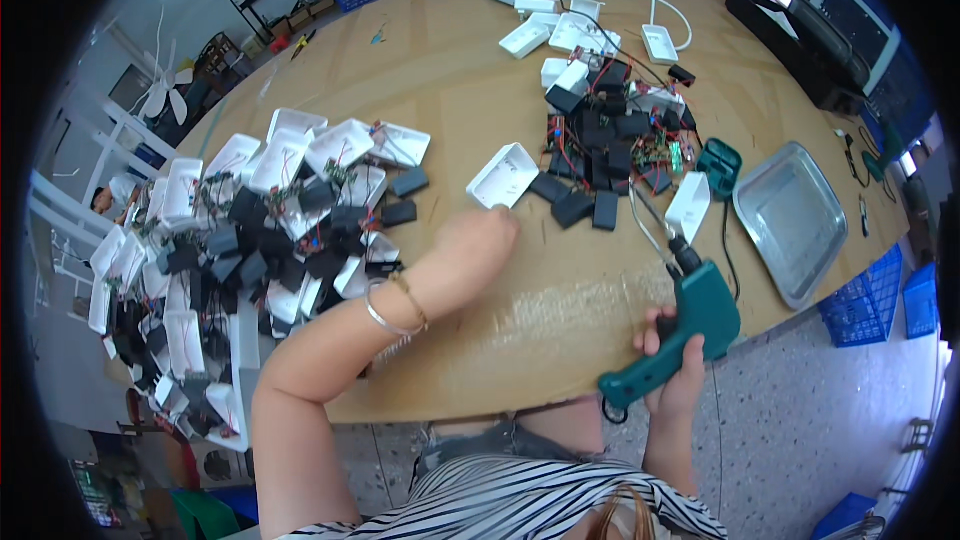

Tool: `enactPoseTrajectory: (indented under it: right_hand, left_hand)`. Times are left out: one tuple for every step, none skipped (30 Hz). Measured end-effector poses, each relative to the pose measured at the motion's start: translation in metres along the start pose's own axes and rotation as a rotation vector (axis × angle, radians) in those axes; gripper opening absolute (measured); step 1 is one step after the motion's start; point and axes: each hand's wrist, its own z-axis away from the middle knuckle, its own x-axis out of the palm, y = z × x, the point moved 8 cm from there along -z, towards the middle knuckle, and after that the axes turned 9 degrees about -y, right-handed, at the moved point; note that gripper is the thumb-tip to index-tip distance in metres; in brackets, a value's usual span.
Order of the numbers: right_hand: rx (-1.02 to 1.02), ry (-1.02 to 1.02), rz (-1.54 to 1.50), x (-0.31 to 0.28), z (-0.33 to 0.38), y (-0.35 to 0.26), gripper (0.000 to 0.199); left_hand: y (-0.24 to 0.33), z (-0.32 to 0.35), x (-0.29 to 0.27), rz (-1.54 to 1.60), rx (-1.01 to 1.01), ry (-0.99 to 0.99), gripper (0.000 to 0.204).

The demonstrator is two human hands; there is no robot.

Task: Soldering wires into small plastic enclosures at a workbench.

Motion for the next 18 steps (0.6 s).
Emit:
enactPoseTrajectory:
  right_hand:
    - [-0.011,-0.016,0.016,0.002,0.0,-0.001,0.052]
    - [0.001,-0.015,0.014,0.005,0.001,-0.001,0.052]
    - [-0.004,-0.011,0.017,0.008,0.001,-0.002,0.051]
    - [-0.017,-0.007,0.026,0.01,0.0,-0.006,0.05]
    - [-0.023,-0.015,-0.006,0.009,0.0,-0.005,0.048]
    - [-0.026,-0.012,0.001,0.011,0.001,-0.006,0.048]
    - [-0.024,-0.002,0.012,0.01,0.001,-0.006,0.047]
    - [-0.025,0.01,0.024,0.009,0.001,-0.007,0.047]
    - [-0.032,0.012,0.032,0.008,0.002,-0.009,0.047]
    - [-0.018,0.019,0.026,0.006,0.002,-0.008,0.047]
    - [-0.004,0.023,0.019,0.007,0.002,-0.007,0.046]
    - [-0.016,0.027,0.025,0.008,0.003,-0.009,0.046]
    - [-0.009,0.031,0.006,0.01,0.003,-0.008,0.046]
    - [-0.002,0.039,-0.005,0.01,0.003,-0.008,0.046]
    - [-0.008,0.028,-0.001,0.012,0.001,-0.008,0.046]
    - [0.003,0.029,-0.005,0.013,0.001,-0.005,0.045]
    - [0.015,0.035,-0.009,0.012,0.001,-0.003,0.045]
    - [0.009,0.038,-0.002,0.011,0.002,-0.004,0.045]
  left_hand:
    - [0.009,0.015,0.005,-0.01,0.026,-0.003,0.009]
    - [0.015,0.032,0.008,-0.005,0.02,-0.012,0.009]
    - [0.022,0.047,0.008,-0.03,0.032,-0.004,0.008]
    - [0.028,0.056,0.006,-0.056,0.05,0.012,0.008]
    - [0.029,0.063,0.005,-0.052,0.053,0.014,0.008]
    - [0.03,0.069,0.007,-0.025,0.063,-0.022,0.007]
    - [0.031,0.072,0.006,-0.001,0.071,-0.057,0.009]
    - [0.033,0.072,-0.002,0.001,0.075,-0.051,0.009]
    - [0.035,0.069,-0.012,0.12,0.108,-0.05,0.012]
    - [0.038,0.062,-0.02,0.236,0.144,-0.052,0.015]
    - [0.031,0.052,-0.034,0.236,0.081,0.08,0.017]
    - [0.024,0.037,-0.048,0.237,0.021,0.213,0.018]
    - [0.011,0.024,-0.06,0.293,-0.019,0.366,0.018]
    - [-0.005,0.005,-0.066,0.358,-0.053,0.522,0.017]
    - [-0.021,-0.019,-0.062,0.323,-0.042,0.606,0.017]
    - [-0.033,-0.04,-0.059,0.29,-0.029,0.689,0.02]
    - [-0.037,-0.056,-0.058,0.29,-0.027,0.696,0.02]
    - [-0.049,-0.077,-0.047,0.446,-0.134,0.582,0.023]
